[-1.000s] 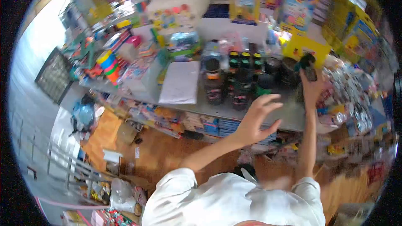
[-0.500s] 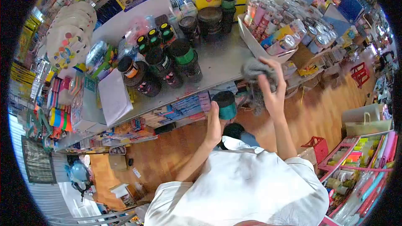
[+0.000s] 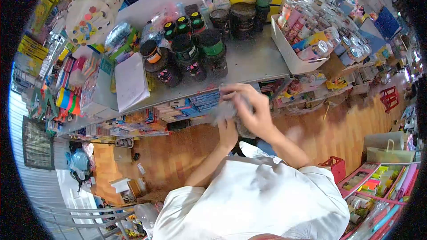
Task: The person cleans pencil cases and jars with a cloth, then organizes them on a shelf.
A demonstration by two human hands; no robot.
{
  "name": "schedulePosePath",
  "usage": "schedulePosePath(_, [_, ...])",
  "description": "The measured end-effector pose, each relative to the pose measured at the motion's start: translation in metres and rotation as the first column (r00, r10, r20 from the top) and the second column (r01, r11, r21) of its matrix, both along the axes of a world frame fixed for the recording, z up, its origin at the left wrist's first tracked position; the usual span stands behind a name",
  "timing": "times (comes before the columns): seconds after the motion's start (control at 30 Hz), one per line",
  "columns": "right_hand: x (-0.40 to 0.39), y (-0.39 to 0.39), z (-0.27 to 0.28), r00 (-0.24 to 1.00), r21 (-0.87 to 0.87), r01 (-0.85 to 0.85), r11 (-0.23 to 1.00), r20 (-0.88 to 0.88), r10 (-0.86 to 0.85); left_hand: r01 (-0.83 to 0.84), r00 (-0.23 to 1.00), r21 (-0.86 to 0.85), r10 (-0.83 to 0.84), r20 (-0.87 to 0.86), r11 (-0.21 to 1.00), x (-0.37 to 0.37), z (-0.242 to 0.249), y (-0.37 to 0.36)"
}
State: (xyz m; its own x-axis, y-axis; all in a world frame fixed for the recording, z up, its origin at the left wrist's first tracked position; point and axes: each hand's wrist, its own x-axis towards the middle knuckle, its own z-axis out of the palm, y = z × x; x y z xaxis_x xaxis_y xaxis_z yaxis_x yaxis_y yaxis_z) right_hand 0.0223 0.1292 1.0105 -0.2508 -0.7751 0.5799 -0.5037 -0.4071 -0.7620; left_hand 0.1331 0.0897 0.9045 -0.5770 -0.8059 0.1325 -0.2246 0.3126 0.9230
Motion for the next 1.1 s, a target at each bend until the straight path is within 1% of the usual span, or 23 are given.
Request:
schedulePosePath(0.07, [-0.017,-0.002,0.011,0.924,0.412,-0.124,0.903,0.379,-0.046,-0.001,0.874,-0.126,-0.06,-0.482,0.992,-0.008,0.023,-0.006])
schedulePosePath(0.1, [-0.028,-0.003,0.014,0.863,0.534,-0.235,0.812,0.499,-0.078,-0.02,0.931,-0.113,-0.023,-0.365,0.993,-0.001,0.037,0.0])
schedulePosePath(0.13, [-0.025,-0.001,0.012,0.864,0.535,-0.237,0.811,0.498,-0.076,-0.024,0.93,-0.112,-0.019,-0.366,0.993,0.003,0.038,-0.004])
schedulePosePath(0.2, [-0.01,0.008,0.007,0.942,0.249,-0.111,0.962,0.335,0.022,0.146,0.964,-0.126,-0.169,-0.203,0.981,0.009,0.041,-0.018])
schedulePosePath(0.23, [-0.001,0.012,0.004,0.991,0.147,0.093,0.985,0.086,-0.107,0.242,0.952,0.093,-0.218,-0.215,0.966,0.009,0.044,-0.024])
schedulePosePath(0.27, [-0.006,0.015,0.008,0.991,0.143,0.093,0.985,0.086,-0.106,0.242,0.952,0.089,-0.219,-0.214,0.966,0.009,0.047,-0.023])
schedulePosePath(0.33, [-0.02,0.023,0.02,0.991,0.356,-0.134,0.925,0.051,0.124,0.33,0.919,-0.049,-0.333,-0.211,0.943,0.007,0.052,-0.017])
schedulePosePath(0.37, [-0.027,0.019,0.022,0.979,0.381,-0.201,0.902,0.059,0.194,0.322,0.932,-0.41,-0.362,-0.023,0.853,0.006,0.043,-0.017])
schedulePosePath(0.4, [-0.032,0.012,0.012,0.967,0.395,-0.253,0.883,0.132,0.218,0.373,0.91,-0.485,-0.413,0.027,0.791,0.006,0.051,-0.009])
schedulePosePath(0.47, [-0.049,0.003,0.015,0.912,0.6,-0.391,0.698,0.352,0.209,0.428,0.903,-0.2,-0.408,0.135,0.881,0.003,0.063,-0.001])
schedulePosePath(0.53, [-0.048,0.002,-0.003,0.86,0.468,-0.392,0.792,0.492,0.135,0.212,0.945,-0.261,-0.266,-0.191,0.942,-0.01,0.054,-0.003])
schedulePosePath(0.6, [-0.043,0.008,-0.013,0.795,0.329,-0.161,0.931,0.602,-0.075,0.105,0.935,-0.257,-0.183,-0.302,0.961,-0.016,0.052,-0.005])
schedulePosePath(0.63, [-0.029,0.016,-0.011,0.732,0.253,-0.12,0.96,0.676,-0.087,0.038,0.936,-0.031,-0.046,-0.349,0.999,-0.018,0.048,-0.012])
schedulePosePath(0.67, [-0.019,0.022,-0.025,0.784,0.296,-0.035,0.954,0.6,-0.157,-0.029,0.926,0.198,0.101,-0.365,0.98,-0.019,0.046,-0.017])
schedulePosePath(0.7, [-0.009,0.023,-0.018,0.921,0.167,0.119,0.979,0.349,-0.171,-0.051,0.896,0.23,0.146,-0.418,0.972,-0.02,0.046,-0.017])
schedulePosePath(0.73, [0.0,0.024,-0.006,0.971,-0.002,0.228,0.974,0.077,-0.227,-0.056,0.896,0.226,0.148,-0.419,0.973,-0.017,0.046,-0.015])
schedulePosePath(0.77, [0.002,0.025,0.001,0.97,-0.035,0.244,0.969,0.03,-0.243,-0.033,0.927,0.013,0.036,-0.372,0.999,-0.012,0.047,-0.012])
schedulePosePath(0.87, [-0.025,0.024,0.014,0.999,0.227,-0.038,0.973,0.018,0.034,0.138,0.946,-0.013,-0.135,-0.294,0.99,-0.002,0.05,-0.015])
schedulePosePath(0.93, [-0.039,0.011,0.002,0.925,0.391,-0.322,0.862,0.325,0.198,0.246,0.938,-0.269,-0.299,-0.178,0.931,0.003,0.058,-0.015])
schedulePosePath(0.97, [-0.044,0.014,-0.003,0.9,0.4,-0.333,0.854,0.406,0.161,0.236,0.958,-0.184,-0.26,-0.12,0.954,0.006,0.069,-0.007])
schedulePosePath(1.0, [-0.045,0.017,-0.003,0.868,0.405,-0.347,0.846,0.481,0.125,0.169,0.957,-0.336,-0.236,-0.171,0.927,0.002,0.066,-0.006])
schedulePosePath(1.03, [-0.034,0.015,0.022,0.668,0.604,-0.381,0.7,0.703,-0.243,0.1,0.963,-0.363,-0.182,-0.201,0.926,0.0,0.062,-0.005])
schedulePosePath(1.1, [-0.017,0.025,0.0,0.718,0.422,-0.172,0.89,0.672,-0.18,0.014,0.965,-0.391,-0.114,-0.235,0.92,-0.004,0.062,-0.009])
